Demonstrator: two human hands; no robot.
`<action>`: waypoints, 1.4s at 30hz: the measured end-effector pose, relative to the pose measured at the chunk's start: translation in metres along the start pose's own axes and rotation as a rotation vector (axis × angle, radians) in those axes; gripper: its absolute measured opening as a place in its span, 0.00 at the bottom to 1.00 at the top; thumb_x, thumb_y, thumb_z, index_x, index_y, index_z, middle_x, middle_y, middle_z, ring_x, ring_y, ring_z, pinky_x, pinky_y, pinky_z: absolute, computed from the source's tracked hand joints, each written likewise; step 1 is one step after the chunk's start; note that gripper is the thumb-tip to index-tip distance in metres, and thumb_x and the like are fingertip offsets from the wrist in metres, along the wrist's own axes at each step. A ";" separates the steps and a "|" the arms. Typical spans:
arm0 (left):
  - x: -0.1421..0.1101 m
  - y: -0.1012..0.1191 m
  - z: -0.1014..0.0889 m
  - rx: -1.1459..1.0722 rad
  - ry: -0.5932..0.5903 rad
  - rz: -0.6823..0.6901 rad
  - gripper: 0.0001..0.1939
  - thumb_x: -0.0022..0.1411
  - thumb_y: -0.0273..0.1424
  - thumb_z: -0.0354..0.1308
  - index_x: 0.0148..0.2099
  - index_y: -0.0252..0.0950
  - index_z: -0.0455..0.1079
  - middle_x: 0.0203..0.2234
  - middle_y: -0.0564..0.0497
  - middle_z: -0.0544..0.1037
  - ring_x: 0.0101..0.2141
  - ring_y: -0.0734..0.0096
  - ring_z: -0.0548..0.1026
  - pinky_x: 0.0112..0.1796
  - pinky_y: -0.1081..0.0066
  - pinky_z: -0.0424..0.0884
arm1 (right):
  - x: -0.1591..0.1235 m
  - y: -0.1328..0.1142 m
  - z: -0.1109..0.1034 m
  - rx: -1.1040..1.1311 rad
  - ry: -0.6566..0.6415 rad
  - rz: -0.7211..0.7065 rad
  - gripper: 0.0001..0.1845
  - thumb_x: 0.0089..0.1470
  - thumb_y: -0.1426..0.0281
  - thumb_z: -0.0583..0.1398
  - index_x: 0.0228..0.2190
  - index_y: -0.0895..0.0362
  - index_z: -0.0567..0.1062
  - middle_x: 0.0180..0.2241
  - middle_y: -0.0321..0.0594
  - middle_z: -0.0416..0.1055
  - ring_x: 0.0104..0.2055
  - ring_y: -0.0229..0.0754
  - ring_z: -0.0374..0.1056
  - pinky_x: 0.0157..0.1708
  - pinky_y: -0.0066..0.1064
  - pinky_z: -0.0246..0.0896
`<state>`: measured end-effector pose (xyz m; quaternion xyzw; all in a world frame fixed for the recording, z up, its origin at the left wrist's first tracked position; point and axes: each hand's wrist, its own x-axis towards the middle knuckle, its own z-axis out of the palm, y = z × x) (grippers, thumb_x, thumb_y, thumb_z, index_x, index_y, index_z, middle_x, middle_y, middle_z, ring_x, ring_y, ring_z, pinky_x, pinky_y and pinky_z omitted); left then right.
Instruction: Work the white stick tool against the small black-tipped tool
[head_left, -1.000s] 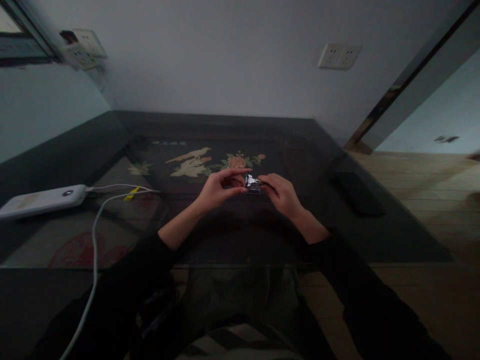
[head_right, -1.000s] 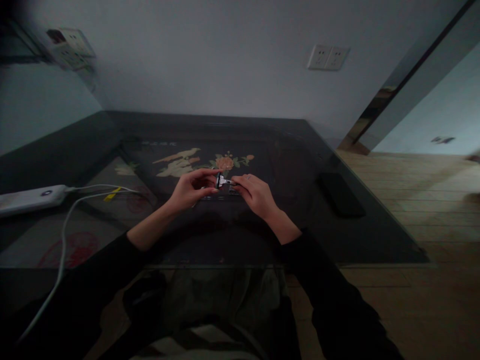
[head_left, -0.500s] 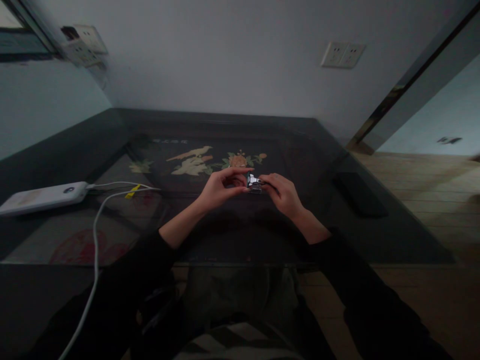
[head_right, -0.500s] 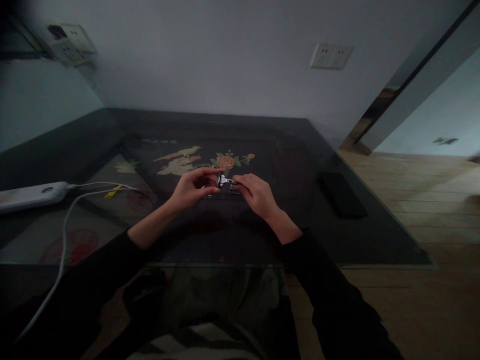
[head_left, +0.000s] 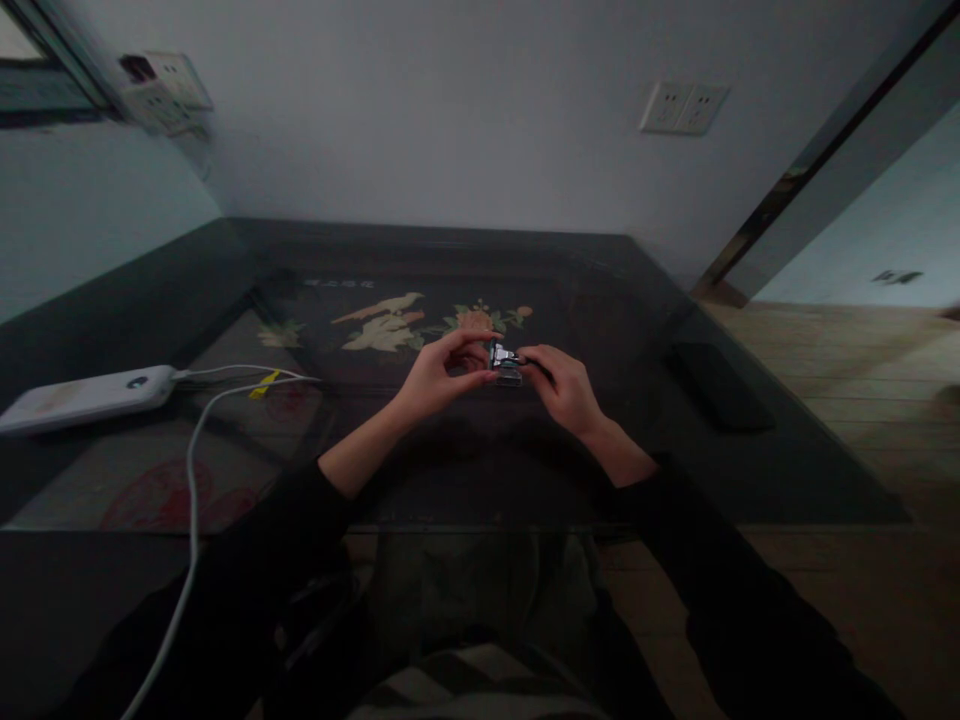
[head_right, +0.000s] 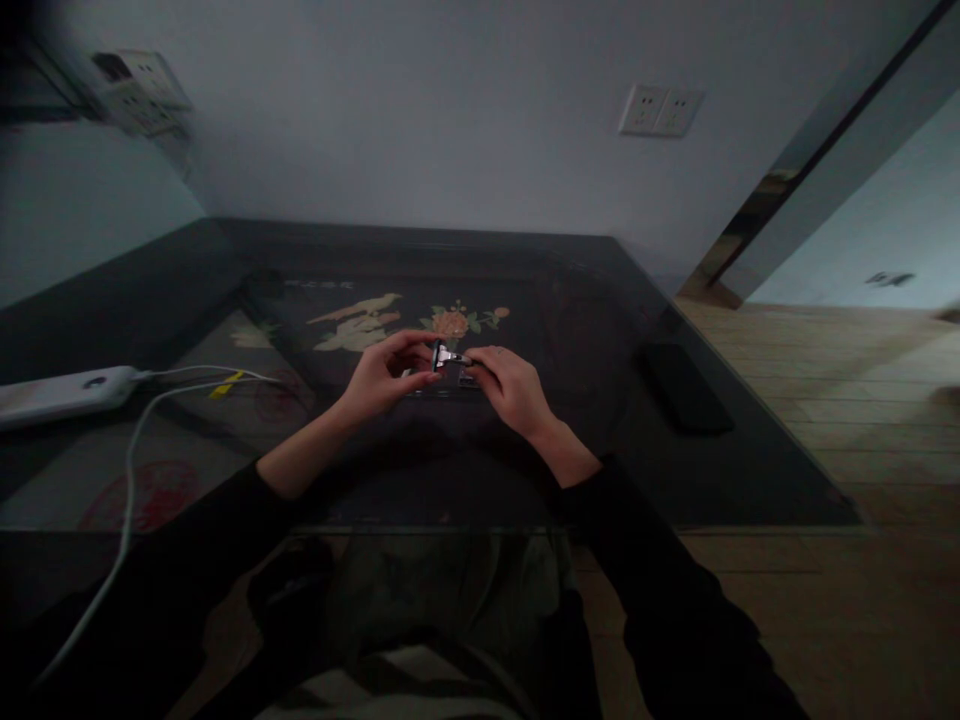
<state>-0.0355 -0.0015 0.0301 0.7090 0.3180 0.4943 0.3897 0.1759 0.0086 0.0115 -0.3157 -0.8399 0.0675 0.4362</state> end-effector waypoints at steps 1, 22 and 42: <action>0.000 0.000 0.000 0.005 0.000 0.003 0.24 0.51 0.30 0.67 0.51 0.32 0.70 0.29 0.51 0.78 0.31 0.73 0.75 0.34 0.73 0.73 | 0.000 0.000 0.000 0.004 0.002 0.002 0.12 0.64 0.65 0.52 0.41 0.55 0.74 0.38 0.44 0.77 0.41 0.45 0.73 0.42 0.38 0.66; 0.008 -0.011 -0.016 0.317 -0.078 0.030 0.23 0.49 0.32 0.68 0.49 0.35 0.75 0.30 0.49 0.81 0.29 0.72 0.75 0.33 0.71 0.71 | -0.001 0.006 0.000 -0.023 -0.096 0.056 0.11 0.60 0.69 0.56 0.42 0.56 0.77 0.41 0.45 0.79 0.42 0.47 0.75 0.41 0.40 0.69; 0.002 -0.020 0.001 -0.141 0.107 -0.036 0.23 0.49 0.30 0.68 0.49 0.36 0.75 0.34 0.49 0.80 0.35 0.70 0.77 0.41 0.69 0.74 | -0.003 -0.012 0.007 0.104 0.014 0.048 0.16 0.65 0.65 0.50 0.47 0.54 0.73 0.44 0.44 0.77 0.46 0.45 0.73 0.46 0.39 0.68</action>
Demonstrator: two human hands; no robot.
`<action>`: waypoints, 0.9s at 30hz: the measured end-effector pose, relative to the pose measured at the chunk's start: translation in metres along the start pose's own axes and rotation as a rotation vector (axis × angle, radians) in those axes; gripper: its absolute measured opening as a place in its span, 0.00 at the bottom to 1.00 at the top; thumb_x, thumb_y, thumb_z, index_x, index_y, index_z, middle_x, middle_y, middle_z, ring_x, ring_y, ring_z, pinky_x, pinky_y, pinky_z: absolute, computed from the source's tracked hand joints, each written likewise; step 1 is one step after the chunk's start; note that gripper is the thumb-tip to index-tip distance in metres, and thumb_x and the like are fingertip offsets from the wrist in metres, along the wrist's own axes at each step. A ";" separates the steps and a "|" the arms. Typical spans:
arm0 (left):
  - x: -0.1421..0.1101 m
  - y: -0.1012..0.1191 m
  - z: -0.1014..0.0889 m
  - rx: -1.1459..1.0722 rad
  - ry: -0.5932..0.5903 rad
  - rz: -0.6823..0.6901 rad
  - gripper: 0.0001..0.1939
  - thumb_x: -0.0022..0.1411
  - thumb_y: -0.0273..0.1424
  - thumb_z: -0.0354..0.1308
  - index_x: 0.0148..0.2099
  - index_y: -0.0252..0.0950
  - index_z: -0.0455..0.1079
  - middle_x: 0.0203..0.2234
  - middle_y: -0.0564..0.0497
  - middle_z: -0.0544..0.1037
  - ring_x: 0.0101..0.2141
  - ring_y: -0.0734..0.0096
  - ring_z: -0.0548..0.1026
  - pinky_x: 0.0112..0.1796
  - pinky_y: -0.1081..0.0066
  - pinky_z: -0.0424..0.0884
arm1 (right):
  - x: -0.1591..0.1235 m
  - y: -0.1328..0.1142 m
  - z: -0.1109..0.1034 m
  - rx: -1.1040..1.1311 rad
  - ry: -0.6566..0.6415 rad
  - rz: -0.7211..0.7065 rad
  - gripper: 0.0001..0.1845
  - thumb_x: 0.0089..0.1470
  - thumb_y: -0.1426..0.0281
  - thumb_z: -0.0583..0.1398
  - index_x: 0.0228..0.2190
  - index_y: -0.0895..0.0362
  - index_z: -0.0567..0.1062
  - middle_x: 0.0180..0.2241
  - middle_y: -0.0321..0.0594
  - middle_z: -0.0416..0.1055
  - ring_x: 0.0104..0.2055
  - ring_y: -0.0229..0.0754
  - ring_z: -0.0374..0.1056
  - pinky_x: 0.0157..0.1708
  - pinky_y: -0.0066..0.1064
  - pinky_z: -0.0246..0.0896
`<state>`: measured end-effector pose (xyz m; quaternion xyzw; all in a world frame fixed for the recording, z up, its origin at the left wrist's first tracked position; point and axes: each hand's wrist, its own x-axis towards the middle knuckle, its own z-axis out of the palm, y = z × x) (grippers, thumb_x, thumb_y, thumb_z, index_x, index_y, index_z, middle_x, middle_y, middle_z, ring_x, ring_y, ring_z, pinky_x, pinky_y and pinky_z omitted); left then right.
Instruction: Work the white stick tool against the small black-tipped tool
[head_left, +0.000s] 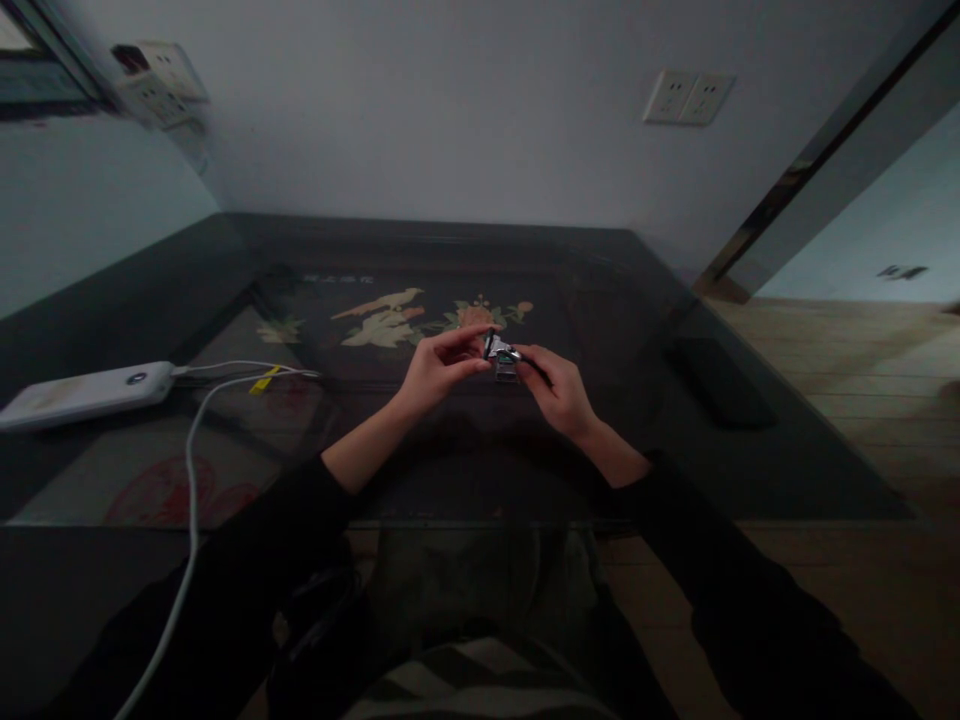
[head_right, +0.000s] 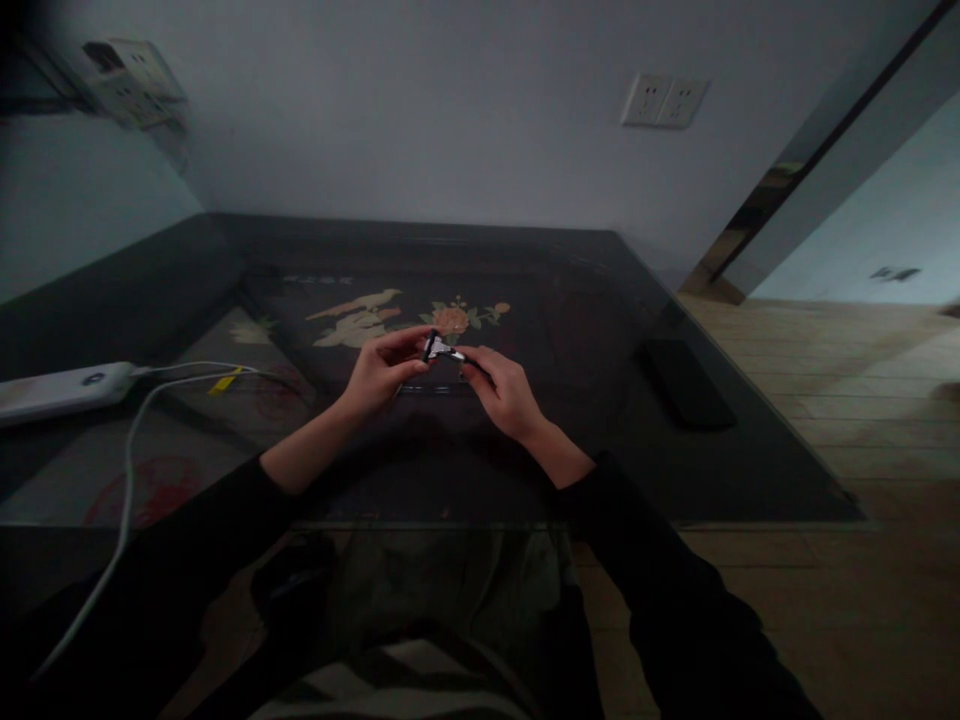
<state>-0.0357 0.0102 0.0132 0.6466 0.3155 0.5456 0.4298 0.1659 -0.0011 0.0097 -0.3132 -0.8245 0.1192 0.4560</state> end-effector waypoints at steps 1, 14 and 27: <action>0.001 0.000 -0.001 0.015 -0.004 -0.005 0.23 0.49 0.30 0.68 0.49 0.35 0.75 0.34 0.49 0.80 0.36 0.70 0.77 0.41 0.68 0.74 | 0.000 0.001 0.000 -0.003 -0.005 0.002 0.16 0.65 0.65 0.50 0.47 0.55 0.74 0.44 0.44 0.77 0.46 0.45 0.73 0.46 0.39 0.68; 0.007 0.002 -0.012 0.402 -0.149 -0.012 0.25 0.48 0.28 0.69 0.50 0.31 0.74 0.33 0.47 0.81 0.32 0.71 0.77 0.37 0.70 0.73 | 0.006 0.017 -0.017 -0.115 -0.244 0.024 0.15 0.63 0.69 0.53 0.46 0.58 0.76 0.42 0.46 0.78 0.44 0.48 0.73 0.44 0.41 0.67; 0.005 -0.001 -0.012 0.418 -0.165 -0.005 0.24 0.51 0.27 0.67 0.53 0.33 0.72 0.30 0.50 0.80 0.31 0.72 0.77 0.37 0.71 0.73 | 0.008 0.019 -0.014 -0.064 -0.253 0.069 0.13 0.61 0.70 0.56 0.44 0.59 0.77 0.42 0.47 0.78 0.42 0.46 0.74 0.43 0.39 0.67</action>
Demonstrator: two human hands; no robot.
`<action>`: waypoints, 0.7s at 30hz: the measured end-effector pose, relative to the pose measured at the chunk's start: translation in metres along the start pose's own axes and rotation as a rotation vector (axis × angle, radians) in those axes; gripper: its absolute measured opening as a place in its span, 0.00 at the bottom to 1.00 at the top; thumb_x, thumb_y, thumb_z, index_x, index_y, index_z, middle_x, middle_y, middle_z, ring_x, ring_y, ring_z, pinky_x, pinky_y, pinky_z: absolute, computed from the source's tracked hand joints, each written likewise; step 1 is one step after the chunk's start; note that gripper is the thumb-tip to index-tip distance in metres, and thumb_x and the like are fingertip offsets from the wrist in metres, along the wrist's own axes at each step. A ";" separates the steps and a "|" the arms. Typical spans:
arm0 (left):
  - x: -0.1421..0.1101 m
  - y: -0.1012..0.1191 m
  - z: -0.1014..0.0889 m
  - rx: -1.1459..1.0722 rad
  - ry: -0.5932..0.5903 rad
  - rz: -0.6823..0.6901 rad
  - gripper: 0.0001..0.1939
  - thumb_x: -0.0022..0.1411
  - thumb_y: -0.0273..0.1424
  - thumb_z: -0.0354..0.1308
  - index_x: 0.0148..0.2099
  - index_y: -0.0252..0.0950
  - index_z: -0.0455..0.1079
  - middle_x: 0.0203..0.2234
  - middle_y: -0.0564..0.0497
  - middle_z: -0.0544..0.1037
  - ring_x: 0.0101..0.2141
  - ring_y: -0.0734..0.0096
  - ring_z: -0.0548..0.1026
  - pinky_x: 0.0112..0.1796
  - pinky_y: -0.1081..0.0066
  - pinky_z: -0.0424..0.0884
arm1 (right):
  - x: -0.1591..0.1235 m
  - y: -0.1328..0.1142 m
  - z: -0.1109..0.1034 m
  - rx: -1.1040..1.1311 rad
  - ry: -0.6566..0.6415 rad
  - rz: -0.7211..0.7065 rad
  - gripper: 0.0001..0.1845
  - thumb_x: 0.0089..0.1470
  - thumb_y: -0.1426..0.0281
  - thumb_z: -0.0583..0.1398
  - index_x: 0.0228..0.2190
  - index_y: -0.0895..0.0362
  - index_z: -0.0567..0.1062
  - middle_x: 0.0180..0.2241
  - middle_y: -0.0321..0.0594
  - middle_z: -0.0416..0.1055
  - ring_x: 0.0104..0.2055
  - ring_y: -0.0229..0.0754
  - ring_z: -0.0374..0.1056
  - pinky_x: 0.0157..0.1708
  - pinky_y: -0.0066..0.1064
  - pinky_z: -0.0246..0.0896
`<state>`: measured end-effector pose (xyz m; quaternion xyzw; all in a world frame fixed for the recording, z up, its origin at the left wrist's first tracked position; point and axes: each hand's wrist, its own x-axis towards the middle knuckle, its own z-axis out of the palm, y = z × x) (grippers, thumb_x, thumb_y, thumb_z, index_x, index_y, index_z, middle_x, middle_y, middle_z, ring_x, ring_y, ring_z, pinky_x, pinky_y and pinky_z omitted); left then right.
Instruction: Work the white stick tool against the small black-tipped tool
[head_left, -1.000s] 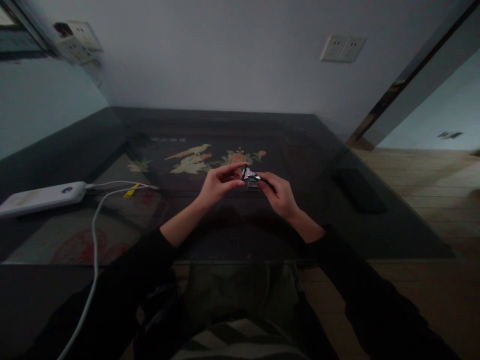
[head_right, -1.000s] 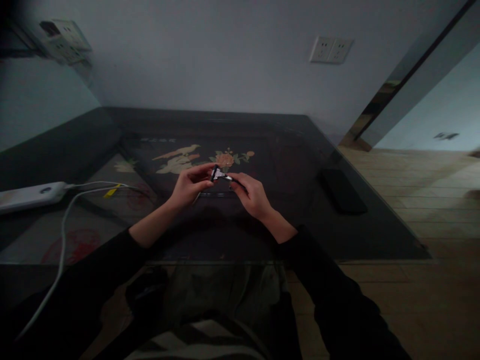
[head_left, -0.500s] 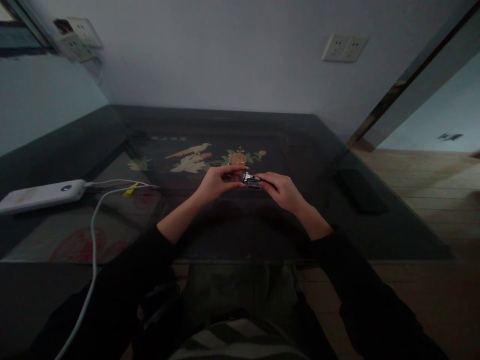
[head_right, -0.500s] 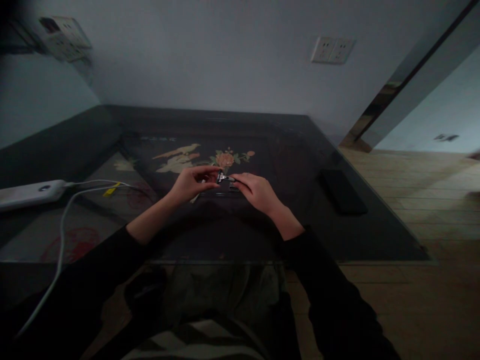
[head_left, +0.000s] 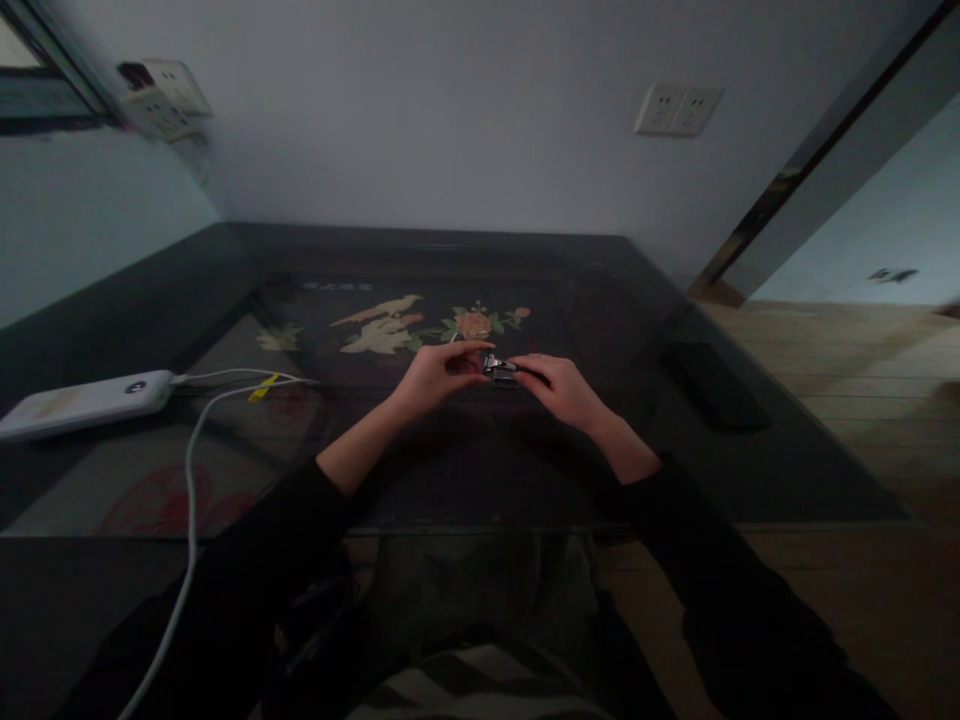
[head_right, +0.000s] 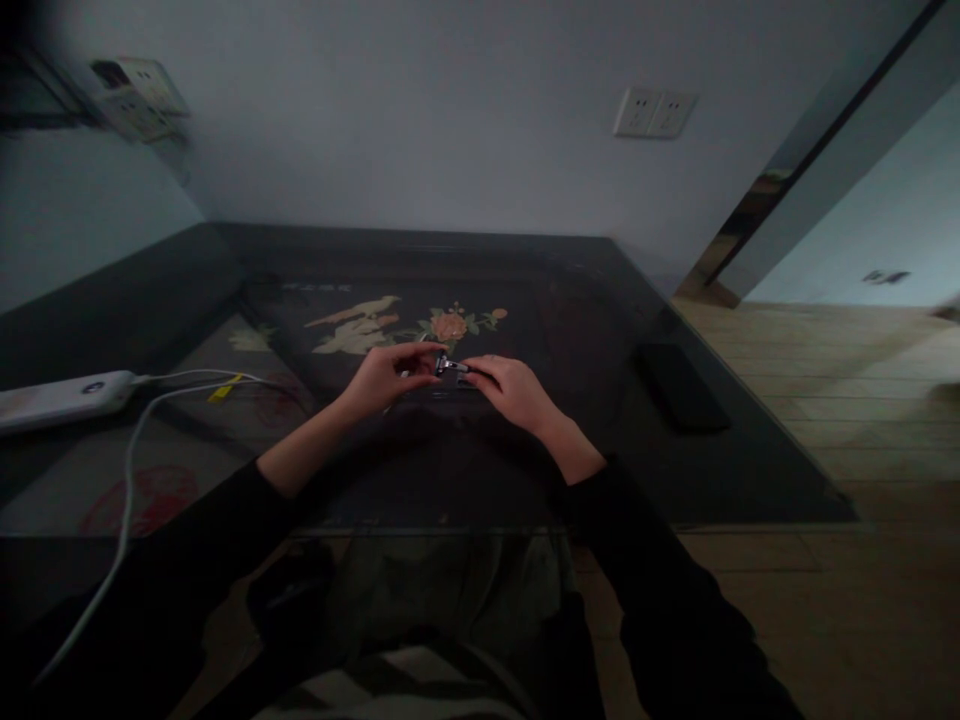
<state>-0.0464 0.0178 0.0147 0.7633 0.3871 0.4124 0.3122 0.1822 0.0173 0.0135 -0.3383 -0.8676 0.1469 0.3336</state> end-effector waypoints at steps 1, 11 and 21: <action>0.000 0.000 0.000 -0.054 0.002 -0.018 0.25 0.51 0.28 0.67 0.53 0.33 0.72 0.31 0.49 0.80 0.31 0.71 0.77 0.37 0.71 0.73 | 0.000 -0.001 0.000 0.014 0.012 0.001 0.13 0.61 0.70 0.56 0.44 0.59 0.77 0.42 0.46 0.78 0.42 0.46 0.74 0.43 0.39 0.67; 0.003 0.003 0.002 -0.415 -0.007 -0.162 0.27 0.46 0.26 0.68 0.52 0.32 0.72 0.30 0.50 0.80 0.32 0.73 0.77 0.40 0.70 0.75 | -0.001 -0.001 0.002 0.090 0.092 -0.007 0.13 0.61 0.68 0.56 0.44 0.57 0.78 0.43 0.44 0.79 0.44 0.46 0.74 0.45 0.40 0.68; 0.004 0.004 0.003 -0.341 -0.006 -0.171 0.26 0.46 0.27 0.68 0.49 0.30 0.72 0.28 0.51 0.79 0.31 0.72 0.77 0.40 0.69 0.75 | -0.001 -0.004 0.001 0.067 0.073 -0.011 0.13 0.61 0.70 0.55 0.44 0.59 0.77 0.41 0.46 0.79 0.42 0.47 0.74 0.43 0.40 0.67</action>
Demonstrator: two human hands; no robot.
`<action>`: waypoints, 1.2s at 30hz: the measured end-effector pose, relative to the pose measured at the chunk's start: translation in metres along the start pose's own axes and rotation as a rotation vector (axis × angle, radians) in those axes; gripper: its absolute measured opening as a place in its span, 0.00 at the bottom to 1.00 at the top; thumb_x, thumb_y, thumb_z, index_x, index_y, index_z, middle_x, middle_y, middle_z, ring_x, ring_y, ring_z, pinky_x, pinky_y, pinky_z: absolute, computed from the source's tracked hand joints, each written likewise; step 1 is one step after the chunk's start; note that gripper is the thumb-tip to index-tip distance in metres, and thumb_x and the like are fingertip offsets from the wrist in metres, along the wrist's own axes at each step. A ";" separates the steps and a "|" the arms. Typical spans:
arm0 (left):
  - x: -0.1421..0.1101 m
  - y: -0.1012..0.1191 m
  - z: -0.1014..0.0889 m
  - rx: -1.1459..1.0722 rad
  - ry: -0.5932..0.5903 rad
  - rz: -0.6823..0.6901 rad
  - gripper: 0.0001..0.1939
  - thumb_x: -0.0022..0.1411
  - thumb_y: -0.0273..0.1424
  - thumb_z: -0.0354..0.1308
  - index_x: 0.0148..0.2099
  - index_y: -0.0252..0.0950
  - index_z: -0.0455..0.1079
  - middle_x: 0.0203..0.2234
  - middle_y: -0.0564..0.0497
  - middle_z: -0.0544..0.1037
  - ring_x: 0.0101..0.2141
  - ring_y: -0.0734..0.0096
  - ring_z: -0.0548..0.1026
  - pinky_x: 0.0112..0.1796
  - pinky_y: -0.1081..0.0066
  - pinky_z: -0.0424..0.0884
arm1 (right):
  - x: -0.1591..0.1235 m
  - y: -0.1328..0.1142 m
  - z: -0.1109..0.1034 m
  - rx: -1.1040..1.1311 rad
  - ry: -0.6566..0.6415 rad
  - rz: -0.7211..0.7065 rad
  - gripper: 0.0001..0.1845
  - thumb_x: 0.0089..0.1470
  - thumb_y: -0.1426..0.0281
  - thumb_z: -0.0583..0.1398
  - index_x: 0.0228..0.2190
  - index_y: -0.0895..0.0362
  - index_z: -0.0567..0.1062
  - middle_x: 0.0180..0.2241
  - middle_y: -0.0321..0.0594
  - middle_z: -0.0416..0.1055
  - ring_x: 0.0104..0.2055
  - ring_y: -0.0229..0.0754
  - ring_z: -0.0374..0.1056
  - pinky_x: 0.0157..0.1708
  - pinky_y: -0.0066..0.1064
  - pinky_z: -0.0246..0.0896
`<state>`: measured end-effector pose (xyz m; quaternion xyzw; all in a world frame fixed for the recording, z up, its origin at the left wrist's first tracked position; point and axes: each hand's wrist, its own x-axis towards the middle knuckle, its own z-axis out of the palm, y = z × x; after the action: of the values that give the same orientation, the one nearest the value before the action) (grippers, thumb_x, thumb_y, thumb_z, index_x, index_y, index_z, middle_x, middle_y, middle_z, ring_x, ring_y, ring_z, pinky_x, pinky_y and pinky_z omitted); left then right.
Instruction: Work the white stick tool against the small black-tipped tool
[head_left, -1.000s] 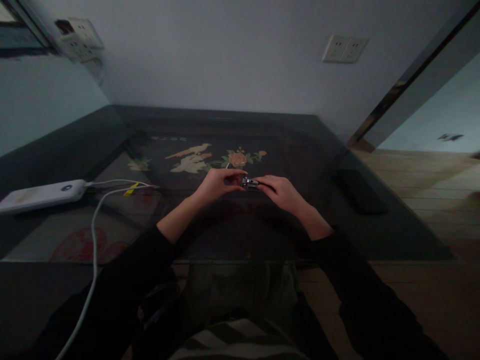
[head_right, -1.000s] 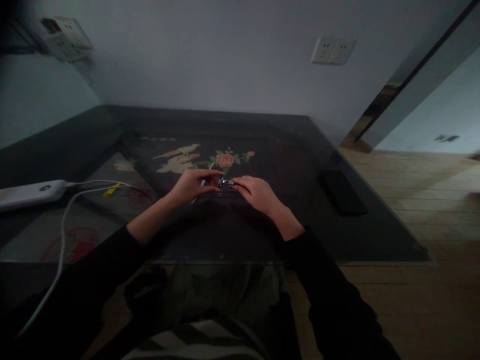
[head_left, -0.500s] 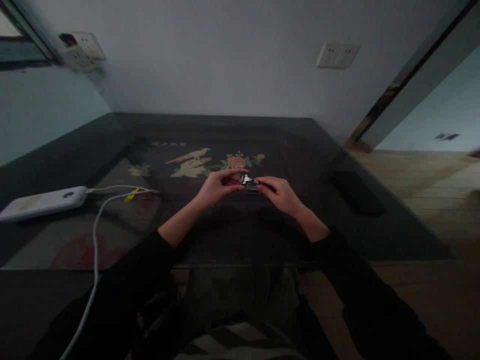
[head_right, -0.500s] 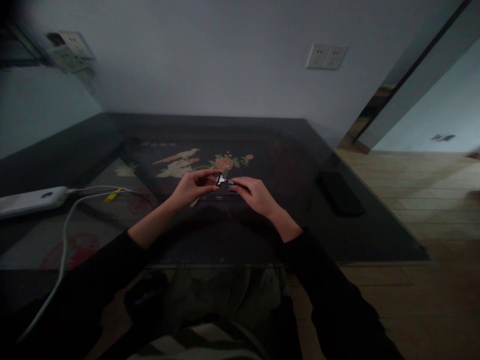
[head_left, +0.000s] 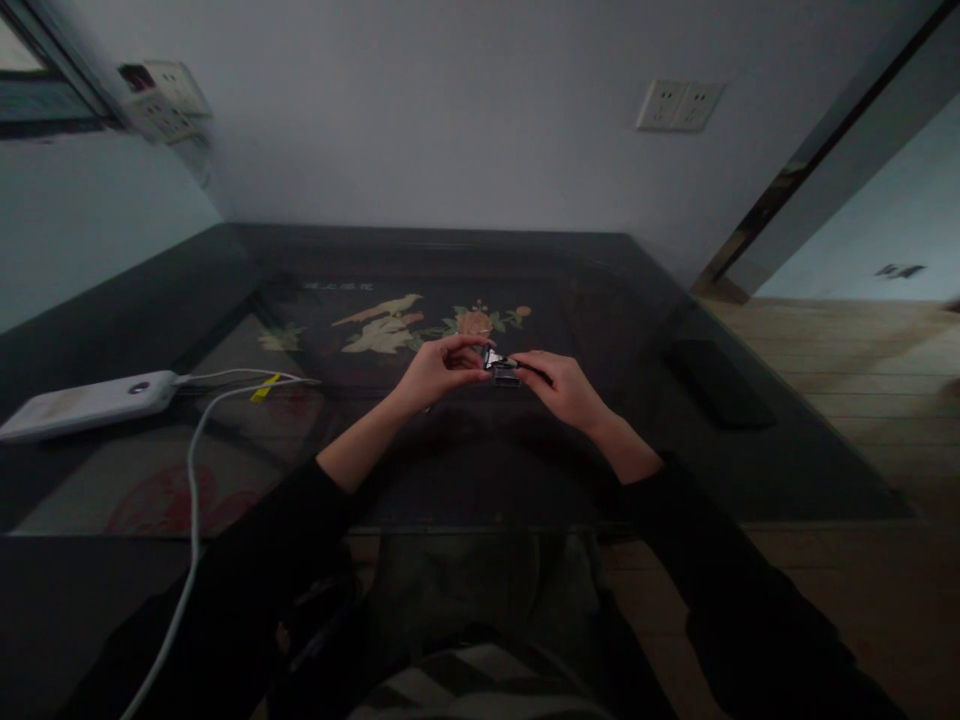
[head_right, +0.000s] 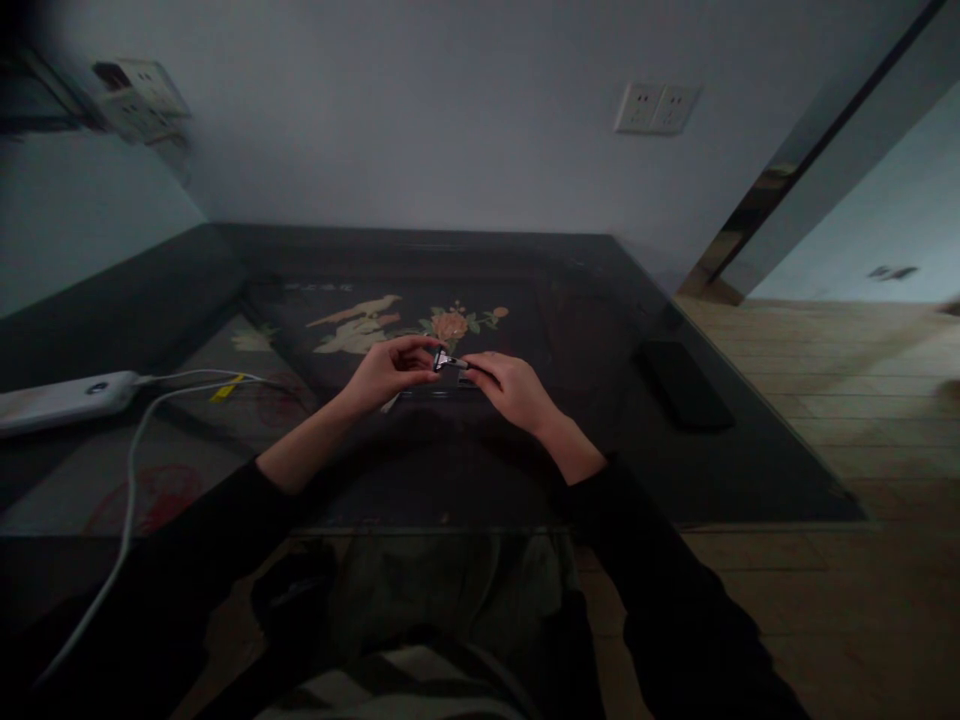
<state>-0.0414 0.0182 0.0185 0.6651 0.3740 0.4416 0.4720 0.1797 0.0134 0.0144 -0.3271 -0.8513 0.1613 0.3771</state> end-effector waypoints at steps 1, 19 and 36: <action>0.000 0.000 0.000 0.009 -0.002 -0.001 0.26 0.46 0.27 0.68 0.50 0.30 0.72 0.29 0.51 0.79 0.32 0.72 0.77 0.40 0.69 0.75 | 0.000 0.000 0.000 -0.002 -0.004 0.002 0.13 0.61 0.70 0.56 0.43 0.59 0.77 0.41 0.46 0.79 0.42 0.47 0.74 0.43 0.40 0.67; -0.001 0.002 -0.004 0.084 -0.032 0.024 0.26 0.48 0.29 0.68 0.50 0.30 0.70 0.29 0.49 0.80 0.32 0.70 0.79 0.38 0.69 0.76 | 0.000 0.000 0.000 -0.004 -0.002 -0.002 0.13 0.61 0.69 0.55 0.43 0.58 0.77 0.42 0.46 0.78 0.43 0.46 0.74 0.44 0.40 0.67; -0.001 0.002 0.000 0.092 0.015 -0.004 0.22 0.49 0.30 0.67 0.48 0.32 0.70 0.28 0.49 0.80 0.31 0.69 0.78 0.36 0.69 0.75 | 0.000 -0.001 0.003 0.000 0.001 0.064 0.13 0.61 0.68 0.54 0.43 0.56 0.75 0.43 0.45 0.78 0.44 0.48 0.73 0.45 0.40 0.65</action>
<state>-0.0420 0.0169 0.0198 0.6820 0.3987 0.4278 0.4392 0.1769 0.0127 0.0124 -0.3541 -0.8403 0.1733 0.3721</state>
